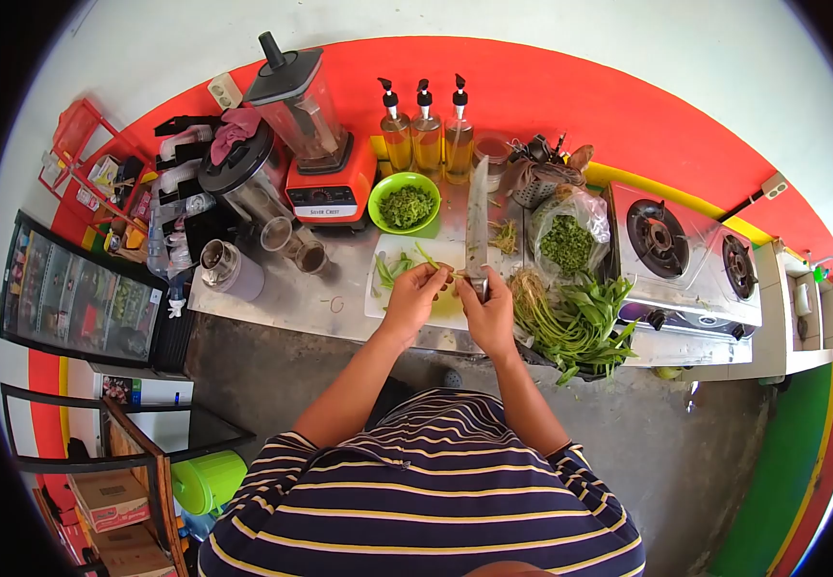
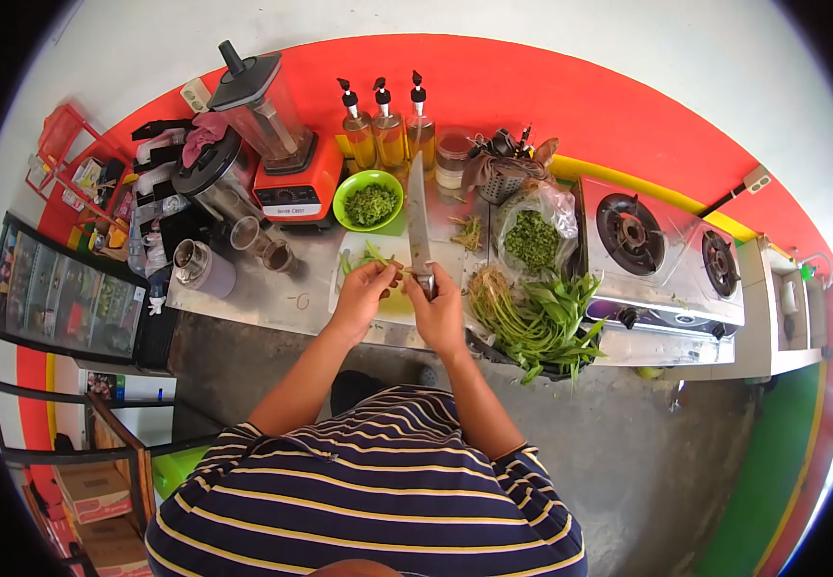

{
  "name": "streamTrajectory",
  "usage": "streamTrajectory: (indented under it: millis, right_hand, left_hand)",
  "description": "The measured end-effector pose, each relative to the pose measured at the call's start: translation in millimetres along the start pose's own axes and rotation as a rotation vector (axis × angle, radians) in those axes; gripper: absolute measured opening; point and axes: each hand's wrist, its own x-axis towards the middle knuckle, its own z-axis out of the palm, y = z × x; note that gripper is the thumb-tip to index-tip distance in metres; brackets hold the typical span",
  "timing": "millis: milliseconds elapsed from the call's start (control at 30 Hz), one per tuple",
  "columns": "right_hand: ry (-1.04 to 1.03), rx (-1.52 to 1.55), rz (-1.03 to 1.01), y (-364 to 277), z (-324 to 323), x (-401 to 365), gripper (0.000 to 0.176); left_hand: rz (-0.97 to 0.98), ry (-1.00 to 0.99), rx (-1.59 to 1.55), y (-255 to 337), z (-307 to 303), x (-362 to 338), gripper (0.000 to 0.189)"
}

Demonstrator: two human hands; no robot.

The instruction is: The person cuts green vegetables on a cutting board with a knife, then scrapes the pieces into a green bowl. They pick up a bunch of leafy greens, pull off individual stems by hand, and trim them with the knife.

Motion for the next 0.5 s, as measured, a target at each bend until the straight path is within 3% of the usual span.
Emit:
streamTrajectory:
  millis: [100,167,267,400,500]
  right_hand:
    - [-0.029,-0.078,-0.031,-11.7,-6.7,-5.2,0.018]
    - [-0.103,-0.345,-0.048,-13.9,-20.1,-6.7,0.030]
    - [-0.185,-0.338,-0.125,-26.5,-28.1,-7.4,0.037]
    - [-0.236,-0.446,-0.232,-45.1,-27.4,-8.9,0.041]
    - [-0.269,-0.510,-0.290,-49.1,-25.4,-8.5,0.042]
  left_hand:
    - [0.001,-0.013,-0.092,1.5,-2.9,6.3,0.022]
    - [0.004,-0.016,-0.155,4.0,-6.2,8.5,0.023]
    - [0.024,-0.058,-0.174,10.5,-12.7,8.0,0.020]
    - [0.095,-0.093,-0.176,14.0,-16.7,5.7,0.022]
    - [0.142,-0.070,-0.201,13.2,-19.7,6.1,0.033]
